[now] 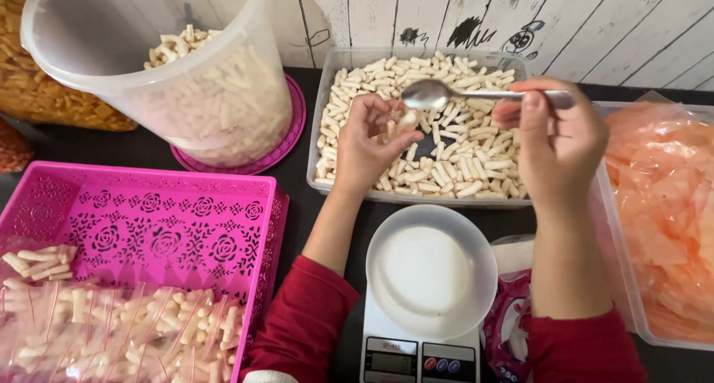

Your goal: Manually filling small plastic bags with snacks, weighing them on a digital scale, and using a spoon to reach a target weight.

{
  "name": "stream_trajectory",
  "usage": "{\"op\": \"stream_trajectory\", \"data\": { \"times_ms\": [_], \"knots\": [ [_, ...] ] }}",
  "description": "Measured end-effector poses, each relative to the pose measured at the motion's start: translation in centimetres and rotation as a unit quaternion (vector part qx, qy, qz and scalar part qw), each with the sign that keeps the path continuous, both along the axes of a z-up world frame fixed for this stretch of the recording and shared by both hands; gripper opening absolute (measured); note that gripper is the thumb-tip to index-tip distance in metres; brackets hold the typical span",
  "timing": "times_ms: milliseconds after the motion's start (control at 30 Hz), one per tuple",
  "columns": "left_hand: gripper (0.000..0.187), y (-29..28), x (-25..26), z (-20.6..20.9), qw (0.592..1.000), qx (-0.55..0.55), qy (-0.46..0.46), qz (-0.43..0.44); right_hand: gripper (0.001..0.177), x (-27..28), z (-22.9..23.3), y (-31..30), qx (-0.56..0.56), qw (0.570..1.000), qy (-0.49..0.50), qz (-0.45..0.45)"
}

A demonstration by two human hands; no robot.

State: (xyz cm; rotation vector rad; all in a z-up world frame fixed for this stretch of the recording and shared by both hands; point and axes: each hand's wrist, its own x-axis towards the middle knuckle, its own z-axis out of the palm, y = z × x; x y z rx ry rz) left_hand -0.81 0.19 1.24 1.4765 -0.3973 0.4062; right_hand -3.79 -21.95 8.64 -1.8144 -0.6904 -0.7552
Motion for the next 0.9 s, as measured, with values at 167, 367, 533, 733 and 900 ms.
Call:
{"op": "stream_trajectory", "data": {
  "times_ms": [167,367,533,733,900],
  "knots": [
    [0.050,0.1,0.0,-0.2,1.000,-0.006,0.006,0.006,0.023,0.2,0.3,-1.7,-0.011,1.000,-0.025,-0.005],
    [0.050,0.1,0.2,-0.3,1.000,0.003,0.008,0.020,0.022,0.1,0.5,-1.2,-0.027,0.999,-0.019,0.032],
    [0.049,0.0,0.1,-0.5,0.999,0.010,0.034,0.034,0.024,-1.0,1.4,0.1,-0.057,0.997,-0.029,0.029],
    [0.048,0.0,0.2,-0.5,0.999,0.016,-0.003,0.036,0.029,-1.3,1.5,0.0,-0.044,0.999,-0.023,0.012],
    [0.046,0.0,0.0,0.0,1.000,-0.002,-0.001,0.026,0.024,-1.4,1.9,-0.6,-0.073,0.995,-0.061,0.015]
  ]
}}
